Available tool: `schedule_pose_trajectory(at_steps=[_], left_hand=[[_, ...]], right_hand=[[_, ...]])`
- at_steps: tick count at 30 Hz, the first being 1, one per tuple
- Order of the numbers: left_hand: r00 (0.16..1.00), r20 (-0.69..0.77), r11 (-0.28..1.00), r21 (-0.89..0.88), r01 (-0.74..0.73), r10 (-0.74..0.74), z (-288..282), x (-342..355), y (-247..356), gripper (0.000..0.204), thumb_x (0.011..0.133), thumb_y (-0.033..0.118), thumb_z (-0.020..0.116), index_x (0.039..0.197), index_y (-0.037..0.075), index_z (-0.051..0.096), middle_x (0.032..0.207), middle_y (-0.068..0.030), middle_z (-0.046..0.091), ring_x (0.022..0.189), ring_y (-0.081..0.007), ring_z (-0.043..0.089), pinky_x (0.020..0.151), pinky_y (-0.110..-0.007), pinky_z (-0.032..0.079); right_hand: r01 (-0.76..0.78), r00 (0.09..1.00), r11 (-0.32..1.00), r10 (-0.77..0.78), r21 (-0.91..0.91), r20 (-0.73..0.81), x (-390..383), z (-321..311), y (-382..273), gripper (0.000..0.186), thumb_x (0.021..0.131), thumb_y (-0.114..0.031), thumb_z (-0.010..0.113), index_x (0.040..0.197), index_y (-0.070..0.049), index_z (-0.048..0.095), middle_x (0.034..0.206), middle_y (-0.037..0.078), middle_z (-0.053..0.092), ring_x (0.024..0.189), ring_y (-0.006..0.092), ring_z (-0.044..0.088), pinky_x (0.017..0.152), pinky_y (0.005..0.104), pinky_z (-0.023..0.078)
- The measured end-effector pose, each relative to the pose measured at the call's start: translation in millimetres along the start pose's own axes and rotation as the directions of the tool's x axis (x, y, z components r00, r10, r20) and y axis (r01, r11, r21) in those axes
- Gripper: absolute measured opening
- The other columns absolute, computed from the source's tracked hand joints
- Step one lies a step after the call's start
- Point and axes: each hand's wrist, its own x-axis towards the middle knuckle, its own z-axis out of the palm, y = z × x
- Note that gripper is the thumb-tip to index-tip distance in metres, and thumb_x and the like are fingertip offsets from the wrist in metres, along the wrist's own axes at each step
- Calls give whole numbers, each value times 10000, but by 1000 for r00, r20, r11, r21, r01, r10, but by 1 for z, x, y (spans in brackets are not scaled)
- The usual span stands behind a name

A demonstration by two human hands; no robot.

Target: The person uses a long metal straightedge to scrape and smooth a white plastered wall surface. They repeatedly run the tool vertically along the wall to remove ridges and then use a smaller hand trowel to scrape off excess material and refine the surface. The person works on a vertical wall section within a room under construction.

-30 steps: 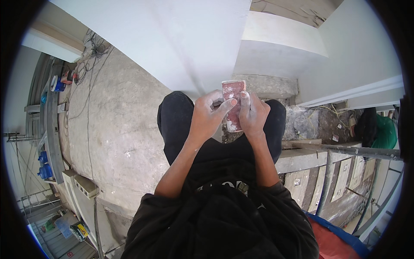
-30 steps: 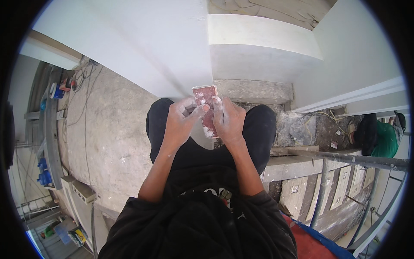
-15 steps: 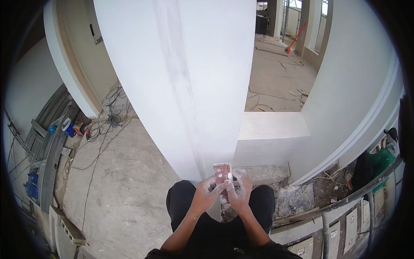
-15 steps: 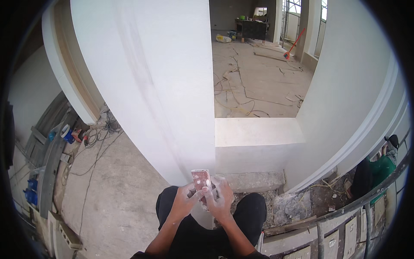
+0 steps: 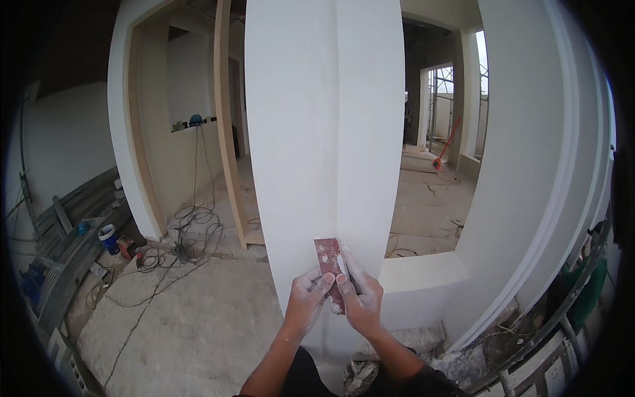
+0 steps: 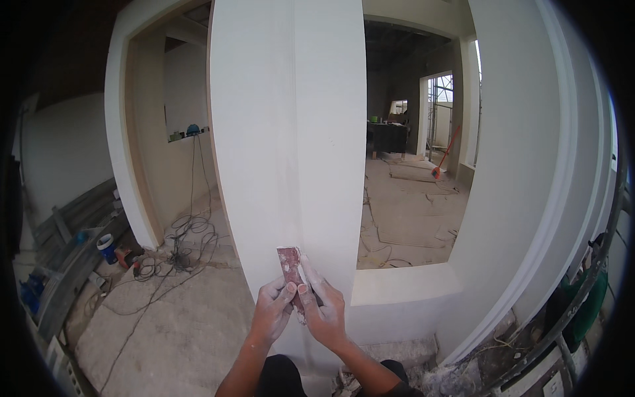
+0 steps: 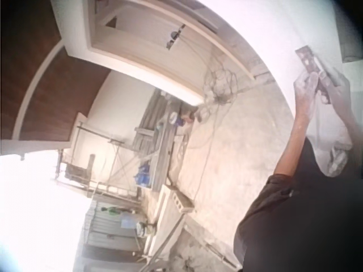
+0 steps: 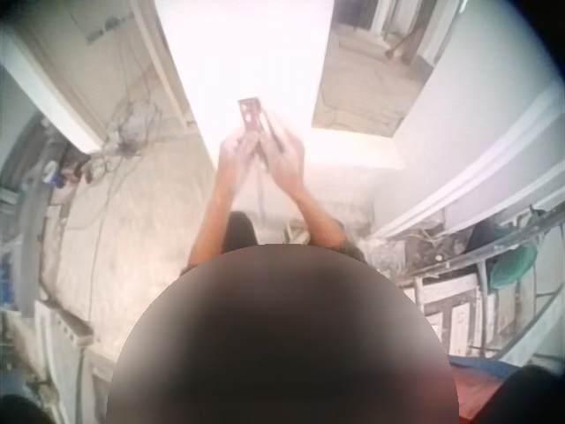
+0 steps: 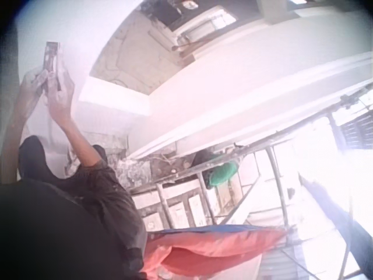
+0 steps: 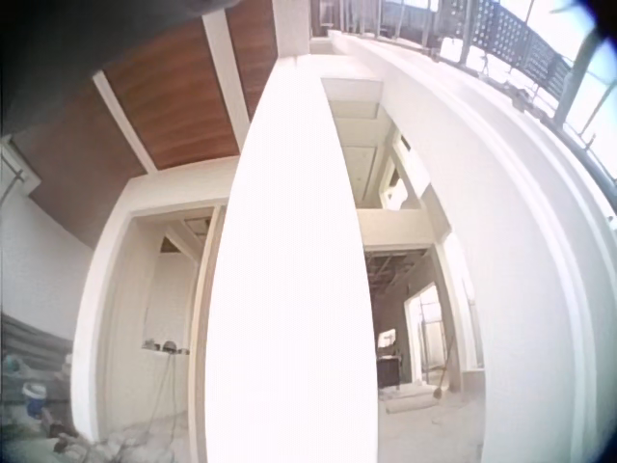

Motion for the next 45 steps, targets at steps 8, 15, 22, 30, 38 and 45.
schedule_pose_trajectory(at_steps=[8,15,22,30,38,45], left_hand=[[509,120,191,835,-517,853,-11,54,53,449,948,165,641,1334,-17,499,1375,-208,538,1330,-345,483,1116,-468,377],[488,523,-365,847,-386,699,-34,91,60,704,836,161,714,1472,77,425,1544,-176,402,1454,-364,335,1194,-598,184],[573,515,-407,856,-317,637,-50,83,55,689,851,233,699,1487,159,444,1566,-134,386,1464,-315,333,1195,-597,178],[588,540,-423,840,-339,602,-73,84,55,665,864,261,689,1484,204,457,1560,-120,399,1454,-301,354,1187,-576,234],[573,546,-422,837,-348,612,-72,87,55,658,858,283,691,1476,222,475,1557,-106,410,1448,-297,367,1154,-569,290],[596,543,-425,838,-341,592,-76,84,55,657,845,286,702,1466,236,495,1540,-109,437,1432,-303,394,1095,-549,351]], right_hand=[[340,922,936,-311,94,-231,150,7,-66,492,1000,-55,502,1469,60,407,1354,231,591,1178,217,597,1000,321,453],[609,696,748,-664,-265,-273,238,40,-76,496,940,40,481,1435,65,444,1448,256,494,1338,343,483,1081,367,409],[616,642,675,-729,-406,-237,245,61,-86,510,897,66,508,1405,75,470,1445,265,491,1337,419,481,1081,404,413],[632,683,728,-686,-266,-251,265,58,-85,515,910,26,501,1417,99,442,1418,282,515,1349,392,485,1115,390,380],[617,751,782,-617,-85,-235,316,46,-117,504,955,-50,474,1443,74,440,1466,239,488,1405,331,430,1168,376,313],[623,714,749,-662,-226,-228,273,55,-77,513,961,-100,506,1455,26,452,1464,216,499,1391,296,456,1149,381,360]])
